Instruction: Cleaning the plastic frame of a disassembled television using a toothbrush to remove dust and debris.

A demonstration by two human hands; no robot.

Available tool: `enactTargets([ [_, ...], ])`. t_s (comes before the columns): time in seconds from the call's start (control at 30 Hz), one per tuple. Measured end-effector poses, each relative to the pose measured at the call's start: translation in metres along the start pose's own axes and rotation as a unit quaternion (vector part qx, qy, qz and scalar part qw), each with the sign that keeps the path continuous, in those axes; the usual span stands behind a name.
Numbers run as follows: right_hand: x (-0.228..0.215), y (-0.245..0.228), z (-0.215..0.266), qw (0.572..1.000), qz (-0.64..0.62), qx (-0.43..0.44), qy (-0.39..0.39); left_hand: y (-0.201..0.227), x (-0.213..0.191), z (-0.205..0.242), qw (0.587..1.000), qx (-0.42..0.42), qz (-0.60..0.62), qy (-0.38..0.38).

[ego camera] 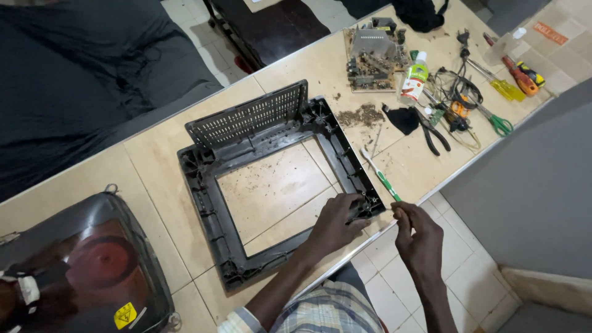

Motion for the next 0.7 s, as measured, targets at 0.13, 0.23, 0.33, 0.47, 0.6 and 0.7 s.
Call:
enactTargets([
  [0.13, 0.001, 0.002, -0.002, 0.997, -0.042, 0.029, -0.049, 0.044, -0.065, 0.005, 0.977, -0.147, 0.139, -0.064],
  [0.23, 0.003, 0.011, -0.004, 1.0, -0.012, 0.016, -0.022, 0.031, -0.113, -0.01, 0.991, -0.084, 0.1, 0.039],
  [0.33, 0.001, 0.014, -0.001, 0.999, -0.018, 0.021, -0.02, 0.023, -0.181, -0.02, 0.959, -0.054, 0.098, 0.259],
  [0.47, 0.002, 0.012, -0.002, 0.998, -0.044, 0.047, -0.027, -0.023, -0.249, -0.034, 0.881, 0.073, -0.176, 0.433],
  [0.6, 0.005, 0.006, -0.001, 0.997, -0.054, 0.042, -0.036, -0.048, -0.266, -0.046, 0.841, 0.043, -0.384, 0.379],
  [0.7, 0.011, 0.009, -0.003, 1.0, -0.006, 0.002, -0.028, -0.029, -0.285, -0.049, 0.845, 0.005, -0.358, 0.398],
])
Point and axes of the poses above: each hand's wrist, its own z-axis away from the middle knuckle, its own x-axis out of the palm, y = z × x, the point moved 2 cm from there along -z, towards the middle knuckle, and after that the axes turned 5 degrees about y, right-handed, at the moved point
